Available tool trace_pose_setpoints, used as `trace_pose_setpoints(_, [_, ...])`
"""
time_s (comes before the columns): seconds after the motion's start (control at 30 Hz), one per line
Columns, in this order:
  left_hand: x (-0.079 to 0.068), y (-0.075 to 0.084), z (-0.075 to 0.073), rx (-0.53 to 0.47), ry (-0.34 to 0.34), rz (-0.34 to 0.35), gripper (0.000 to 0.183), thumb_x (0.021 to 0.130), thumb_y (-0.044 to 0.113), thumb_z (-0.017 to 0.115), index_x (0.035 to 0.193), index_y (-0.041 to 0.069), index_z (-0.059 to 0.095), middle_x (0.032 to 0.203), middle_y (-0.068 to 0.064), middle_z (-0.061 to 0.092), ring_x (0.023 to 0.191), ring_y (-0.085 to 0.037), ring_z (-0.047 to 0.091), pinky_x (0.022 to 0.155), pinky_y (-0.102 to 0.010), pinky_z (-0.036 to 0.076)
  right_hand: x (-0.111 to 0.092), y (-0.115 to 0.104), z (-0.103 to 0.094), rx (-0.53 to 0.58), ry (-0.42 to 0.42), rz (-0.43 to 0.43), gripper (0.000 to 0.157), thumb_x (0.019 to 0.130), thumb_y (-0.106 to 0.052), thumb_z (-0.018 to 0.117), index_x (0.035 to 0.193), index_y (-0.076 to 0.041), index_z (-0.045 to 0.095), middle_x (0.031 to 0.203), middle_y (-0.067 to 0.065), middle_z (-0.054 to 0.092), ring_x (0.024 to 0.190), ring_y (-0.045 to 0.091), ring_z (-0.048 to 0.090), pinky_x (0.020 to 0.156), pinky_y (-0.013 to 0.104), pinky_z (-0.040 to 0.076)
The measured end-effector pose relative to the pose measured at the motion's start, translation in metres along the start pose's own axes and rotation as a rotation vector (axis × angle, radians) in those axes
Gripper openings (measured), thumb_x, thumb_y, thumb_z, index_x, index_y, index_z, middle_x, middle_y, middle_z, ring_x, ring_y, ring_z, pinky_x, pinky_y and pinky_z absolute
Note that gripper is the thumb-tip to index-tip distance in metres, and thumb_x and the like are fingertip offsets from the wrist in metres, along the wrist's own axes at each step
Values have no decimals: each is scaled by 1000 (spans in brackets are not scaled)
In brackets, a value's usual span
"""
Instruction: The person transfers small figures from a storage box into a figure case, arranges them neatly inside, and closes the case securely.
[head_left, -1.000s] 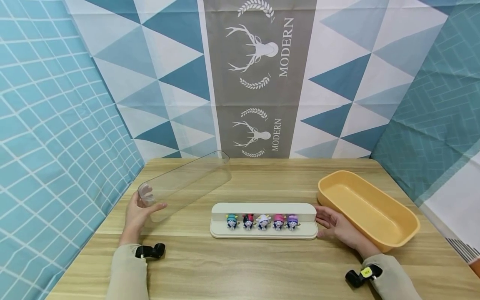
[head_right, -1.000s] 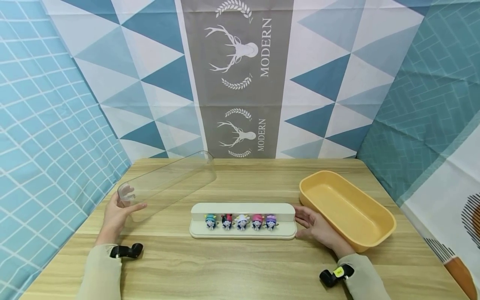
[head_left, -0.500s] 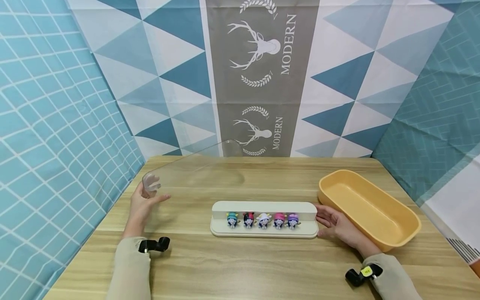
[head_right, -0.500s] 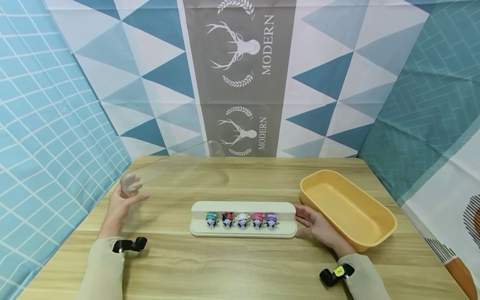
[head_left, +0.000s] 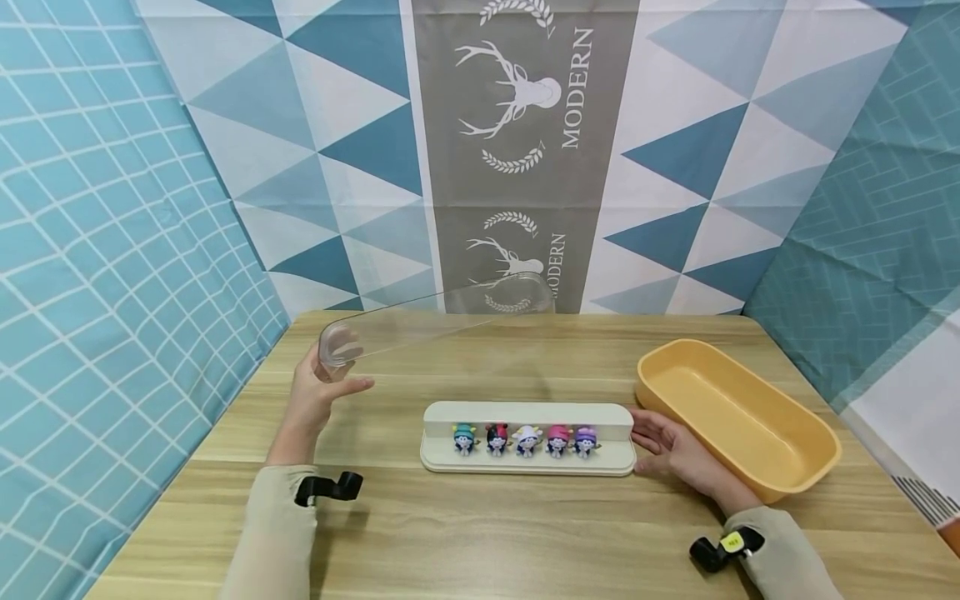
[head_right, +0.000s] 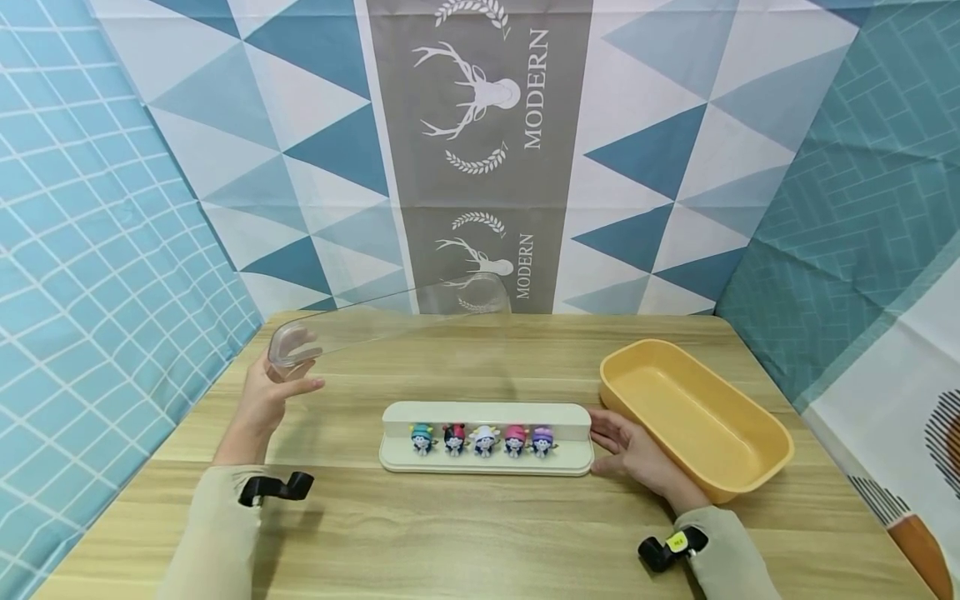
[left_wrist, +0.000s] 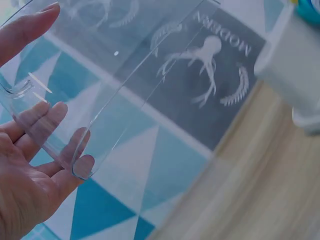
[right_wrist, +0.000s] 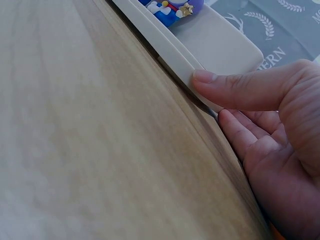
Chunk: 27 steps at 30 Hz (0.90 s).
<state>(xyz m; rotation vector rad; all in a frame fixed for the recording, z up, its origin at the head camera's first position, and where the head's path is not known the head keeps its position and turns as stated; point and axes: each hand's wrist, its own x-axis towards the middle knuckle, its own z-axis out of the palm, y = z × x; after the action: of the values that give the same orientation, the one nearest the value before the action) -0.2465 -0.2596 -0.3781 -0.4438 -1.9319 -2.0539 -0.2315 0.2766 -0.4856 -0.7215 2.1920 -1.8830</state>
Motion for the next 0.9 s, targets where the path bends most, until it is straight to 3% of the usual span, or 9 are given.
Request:
trace_pose_setpoints(0.2, [0,6,17,-88,-94,53,78,70,-25,66,142,1,48,128,0,60,113,-17,61,106,-25,44,0,-2,0,-7,-3,-7,83,76,11,76,142,22,27,141,46,34,119,-3,54,98,17,47])
trace_pose_setpoints(0.37, [-1,6,30,-95,-176,81,79,69,-23,67,142,2,50,128,2,61,114,-18,61,104,-26,46,0,-1,0,-1,-10,-8,82,77,11,76,142,22,27,142,41,37,119,-2,54,98,18,47])
trace_pose_setpoints(0.5, [-2,5,39,-97,-226,70,80,68,-21,70,139,9,54,127,5,62,114,-15,60,101,-24,47,0,1,-1,-5,-8,-9,83,76,10,76,142,21,28,142,30,45,120,-1,54,99,18,47])
trace_pose_setpoints(0.73, [-2,-4,47,-95,-286,36,78,69,-15,76,140,8,53,129,0,61,117,-17,59,102,-26,47,0,-1,0,-3,-6,3,83,76,11,76,142,23,26,142,40,38,118,-2,55,98,18,47])
trace_pose_setpoints(0.8, [-2,-7,50,-99,-312,27,77,70,-13,78,140,7,53,129,0,61,117,-18,59,102,-28,47,-1,-2,0,6,-5,1,82,77,12,75,140,25,25,141,36,41,117,-3,55,97,18,48])
trace_pose_setpoints(0.9, [-3,-10,56,-80,-348,6,79,69,-7,82,141,5,51,131,-2,61,118,-19,59,102,-29,47,-2,-2,-1,28,-5,-8,79,78,13,74,138,26,26,141,18,49,116,-3,56,95,18,49])
